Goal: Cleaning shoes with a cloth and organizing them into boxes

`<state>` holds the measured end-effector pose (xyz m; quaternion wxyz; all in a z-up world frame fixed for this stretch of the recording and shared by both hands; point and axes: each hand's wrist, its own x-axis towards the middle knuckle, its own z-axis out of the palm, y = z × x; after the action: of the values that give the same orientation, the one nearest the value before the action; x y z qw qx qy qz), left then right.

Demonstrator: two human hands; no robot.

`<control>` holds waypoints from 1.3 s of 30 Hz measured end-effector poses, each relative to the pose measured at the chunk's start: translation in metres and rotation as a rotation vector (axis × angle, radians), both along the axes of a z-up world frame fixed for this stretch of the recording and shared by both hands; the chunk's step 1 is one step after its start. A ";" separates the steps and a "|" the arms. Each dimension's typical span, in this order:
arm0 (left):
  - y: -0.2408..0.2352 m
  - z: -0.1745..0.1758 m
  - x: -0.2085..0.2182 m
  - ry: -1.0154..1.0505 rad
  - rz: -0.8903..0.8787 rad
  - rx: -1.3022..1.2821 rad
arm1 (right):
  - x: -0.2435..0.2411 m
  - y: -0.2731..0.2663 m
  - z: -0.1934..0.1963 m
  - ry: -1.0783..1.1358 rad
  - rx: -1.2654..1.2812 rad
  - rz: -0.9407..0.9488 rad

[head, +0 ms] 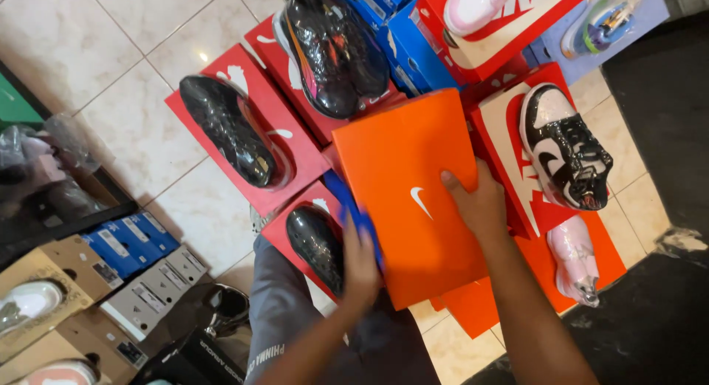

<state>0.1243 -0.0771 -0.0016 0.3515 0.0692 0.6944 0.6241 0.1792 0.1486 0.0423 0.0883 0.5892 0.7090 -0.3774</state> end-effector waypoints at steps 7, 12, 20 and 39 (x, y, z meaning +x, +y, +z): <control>0.048 -0.035 -0.069 0.232 0.126 0.182 | 0.002 -0.009 -0.001 0.098 0.072 0.000; -0.033 -0.001 0.066 0.035 0.091 0.014 | 0.001 -0.007 0.000 0.090 0.062 -0.037; 0.022 0.008 -0.024 0.252 0.079 0.034 | 0.005 -0.008 -0.004 0.123 0.037 0.011; 0.065 -0.048 -0.102 0.163 0.175 0.170 | 0.006 -0.012 -0.007 0.097 0.076 -0.007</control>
<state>0.0222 -0.0117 -0.0499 0.2309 0.0884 0.6688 0.7011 0.1854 0.1363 0.0349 0.0302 0.5755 0.7243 -0.3787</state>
